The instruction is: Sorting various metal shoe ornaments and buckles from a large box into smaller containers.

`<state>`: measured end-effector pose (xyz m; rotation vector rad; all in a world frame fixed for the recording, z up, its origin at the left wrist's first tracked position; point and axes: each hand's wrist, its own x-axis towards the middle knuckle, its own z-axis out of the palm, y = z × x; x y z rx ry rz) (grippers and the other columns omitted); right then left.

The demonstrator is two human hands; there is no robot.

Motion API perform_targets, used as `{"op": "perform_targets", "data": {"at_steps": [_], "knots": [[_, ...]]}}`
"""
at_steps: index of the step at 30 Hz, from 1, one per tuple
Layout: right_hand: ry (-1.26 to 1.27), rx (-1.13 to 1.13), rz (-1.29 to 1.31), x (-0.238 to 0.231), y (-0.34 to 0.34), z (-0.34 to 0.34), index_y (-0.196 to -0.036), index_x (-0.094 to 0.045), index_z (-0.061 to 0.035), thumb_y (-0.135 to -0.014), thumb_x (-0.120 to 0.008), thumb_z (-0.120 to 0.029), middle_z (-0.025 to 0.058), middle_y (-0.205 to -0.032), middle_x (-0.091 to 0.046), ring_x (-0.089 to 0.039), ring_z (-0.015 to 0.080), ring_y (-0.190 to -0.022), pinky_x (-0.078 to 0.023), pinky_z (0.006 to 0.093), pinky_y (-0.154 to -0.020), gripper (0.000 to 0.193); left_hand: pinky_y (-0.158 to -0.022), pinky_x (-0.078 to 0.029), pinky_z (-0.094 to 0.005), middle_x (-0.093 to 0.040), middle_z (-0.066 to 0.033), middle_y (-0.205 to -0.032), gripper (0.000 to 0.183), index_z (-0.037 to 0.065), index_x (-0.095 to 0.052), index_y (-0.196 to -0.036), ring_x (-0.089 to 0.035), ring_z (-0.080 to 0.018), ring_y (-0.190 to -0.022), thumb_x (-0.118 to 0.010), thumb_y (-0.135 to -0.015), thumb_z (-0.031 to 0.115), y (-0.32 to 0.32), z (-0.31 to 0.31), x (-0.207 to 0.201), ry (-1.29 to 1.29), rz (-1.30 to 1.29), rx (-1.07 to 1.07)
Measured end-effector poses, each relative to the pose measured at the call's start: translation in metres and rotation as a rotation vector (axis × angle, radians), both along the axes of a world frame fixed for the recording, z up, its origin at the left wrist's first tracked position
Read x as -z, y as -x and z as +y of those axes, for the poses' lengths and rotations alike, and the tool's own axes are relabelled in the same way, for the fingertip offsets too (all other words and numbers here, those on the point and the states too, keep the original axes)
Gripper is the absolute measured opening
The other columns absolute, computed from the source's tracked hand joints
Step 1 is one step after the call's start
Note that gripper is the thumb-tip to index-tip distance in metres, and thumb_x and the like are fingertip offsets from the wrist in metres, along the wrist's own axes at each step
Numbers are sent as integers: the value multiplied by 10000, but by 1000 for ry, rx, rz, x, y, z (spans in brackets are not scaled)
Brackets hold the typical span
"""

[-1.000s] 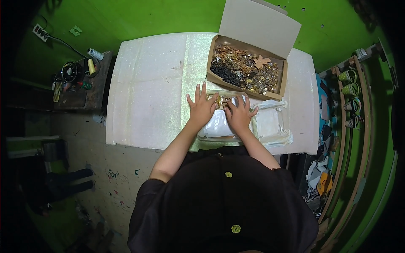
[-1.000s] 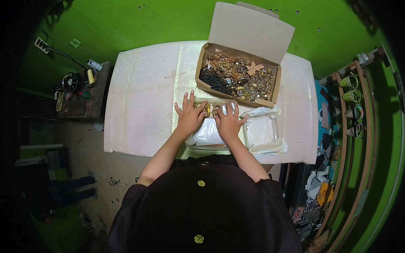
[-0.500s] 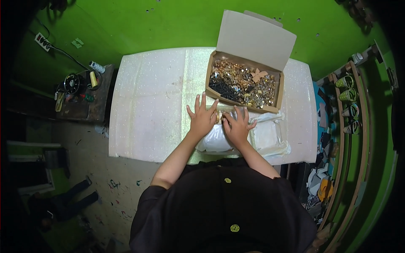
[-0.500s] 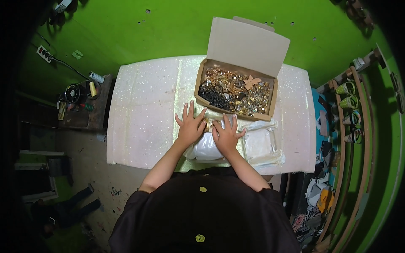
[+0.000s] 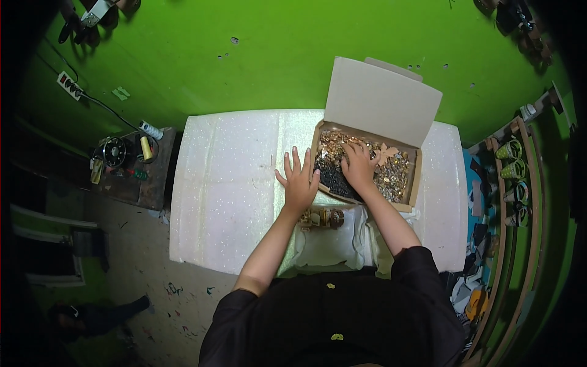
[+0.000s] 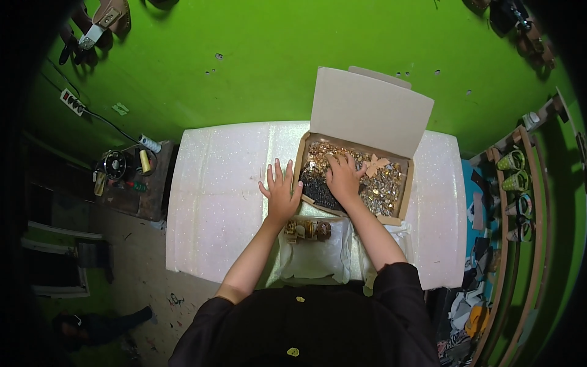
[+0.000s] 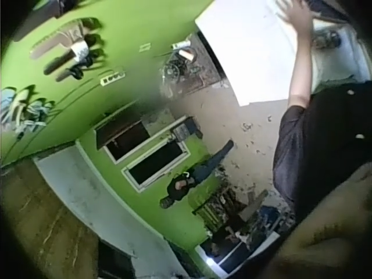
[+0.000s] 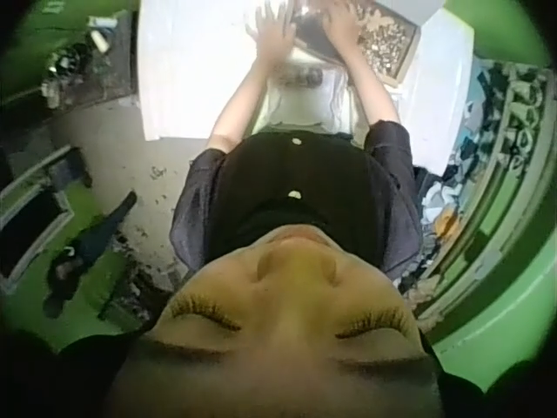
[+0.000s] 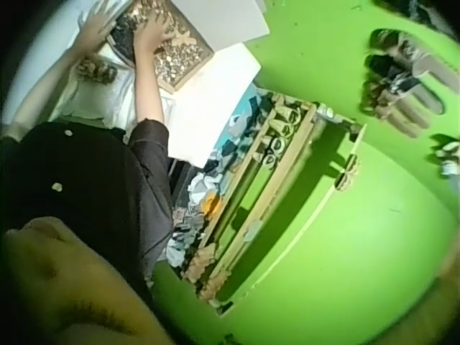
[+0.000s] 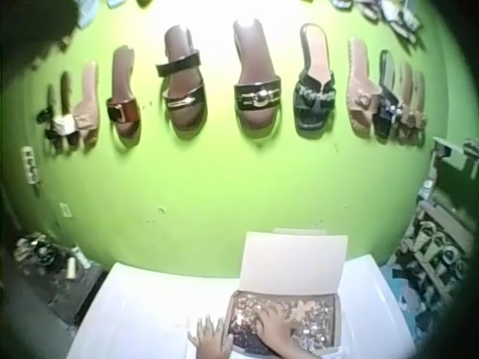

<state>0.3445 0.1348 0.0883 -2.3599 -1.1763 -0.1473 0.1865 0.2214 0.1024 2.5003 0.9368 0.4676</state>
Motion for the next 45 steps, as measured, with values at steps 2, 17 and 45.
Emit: {"op": "perform_targets", "data": {"at_steps": [2, 17, 45], "knots": [[94, -38, -62, 8, -10, 22, -1162, -562, -172, -769, -587, -172, 63, -1135, -556, -414, 282, -1196, -159, 655, -972, 394, -980, -47, -688, -167, -211, -1482, 583, 133, -286, -1424, -118, -420, -1356, -443, -901, 336, -11, 7, 2, 28, -24, -23], [476, -61, 168, 16, -15, 72, -1375, -352, -169, -726, -615, -397, 133, -1305, -451, -327, 325, -1270, -96, 628, -1037, 737, -974, -34, -693, -159, -210, -1478, 602, 122, -225, -1432, -96, -434, -1354, -371, -848, 91, -24, 10, 47, 62, -28, 41], [-112, 76, 663, 17, -56, -65, -1158, -480, -182, -875, -493, -66, -18, -890, -644, -566, 160, -964, -164, 474, -958, 306, -923, -90, -735, -220, -193, -1465, 473, 194, -489, -1281, -165, -421, -1343, -475, -818, 104, -35, 5, 11, -137, -31, 0]]}}
